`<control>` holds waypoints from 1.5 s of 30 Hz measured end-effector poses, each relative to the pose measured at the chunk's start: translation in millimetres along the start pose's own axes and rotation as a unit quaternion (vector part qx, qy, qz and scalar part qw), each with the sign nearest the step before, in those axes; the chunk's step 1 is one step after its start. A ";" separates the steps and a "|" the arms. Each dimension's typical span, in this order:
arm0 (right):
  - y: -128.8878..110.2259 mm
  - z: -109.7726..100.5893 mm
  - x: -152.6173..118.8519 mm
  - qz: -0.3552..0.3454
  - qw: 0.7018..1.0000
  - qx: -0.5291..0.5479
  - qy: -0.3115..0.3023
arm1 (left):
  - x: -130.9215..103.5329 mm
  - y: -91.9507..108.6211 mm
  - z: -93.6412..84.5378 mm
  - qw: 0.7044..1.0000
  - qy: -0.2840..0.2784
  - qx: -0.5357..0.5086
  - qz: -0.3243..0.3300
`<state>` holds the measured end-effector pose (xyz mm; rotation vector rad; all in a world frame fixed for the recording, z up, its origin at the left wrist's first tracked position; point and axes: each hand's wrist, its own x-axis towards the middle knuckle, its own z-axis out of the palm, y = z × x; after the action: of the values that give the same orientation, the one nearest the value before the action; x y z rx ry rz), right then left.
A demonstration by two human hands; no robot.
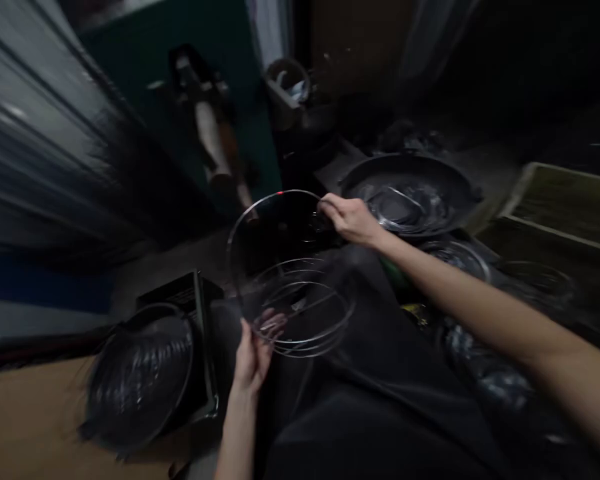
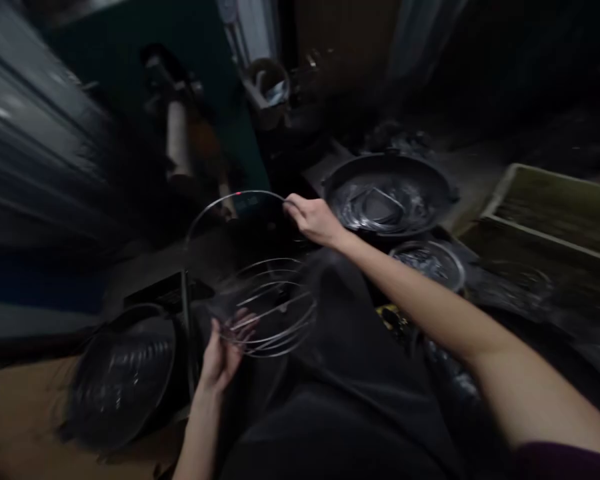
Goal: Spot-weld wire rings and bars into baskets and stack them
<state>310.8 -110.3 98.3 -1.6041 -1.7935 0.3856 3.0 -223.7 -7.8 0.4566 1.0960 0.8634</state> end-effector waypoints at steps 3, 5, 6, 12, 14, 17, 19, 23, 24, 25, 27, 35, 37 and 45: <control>8.9 13.3 -15.8 0.010 0.988 0.154 0.003 | 16.2 17.4 7.8 0.992 0.082 -0.070 0.072; 20.3 22.4 -24.7 0.013 0.971 0.239 -0.016 | 32.1 33.5 2.9 0.981 0.125 -0.064 0.133; 26.8 26.0 -28.9 0.017 0.964 0.265 -0.031 | 39.3 40.3 -0.7 0.978 0.131 -0.056 0.155; 46.8 38.1 -46.6 0.069 0.961 0.267 -0.029 | 45.8 55.1 2.5 0.985 0.107 -0.030 0.129; 44.6 42.8 -44.8 0.105 0.964 0.243 0.031 | 44.0 58.4 17.1 0.985 0.129 -0.044 0.102; 50.2 45.2 -45.3 0.117 0.959 0.254 0.050 | 44.7 70.1 41.8 0.976 0.175 -0.082 0.099; 69.0 37.4 -58.9 0.111 0.958 0.262 0.023 | 44.6 80.2 52.6 0.973 0.178 -0.093 0.115; 143.3 -1.8 -116.7 0.252 0.959 0.075 0.106 | 44.0 95.0 52.8 0.968 0.168 -0.083 0.165; 164.6 -12.2 -131.1 0.314 0.941 -0.005 0.123 | 45.9 96.6 50.9 0.966 0.175 -0.076 0.177; 184.3 -20.7 -143.3 0.367 0.920 -0.076 0.110 | 49.1 97.3 49.5 0.962 0.183 -0.071 0.189; 215.2 -29.0 -158.7 0.429 0.887 -0.161 0.061 | 59.3 96.8 50.6 0.956 0.198 -0.068 0.206; 222.9 -9.1 -152.9 0.469 0.867 -0.166 0.016 | 90.9 81.5 85.1 0.940 0.166 -0.114 0.277; 223.2 -14.0 -154.9 0.457 0.876 -0.152 0.028 | 95.8 79.5 85.6 0.932 0.165 -0.132 0.293; 176.4 -41.3 -148.7 0.567 0.783 -0.026 0.254 | 99.8 77.9 72.9 0.889 0.198 -0.136 0.389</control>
<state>470.3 -227.6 -27.0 -2.3938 -0.2760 0.3556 58.6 -91.4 19.3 0.4983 1.1376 1.8629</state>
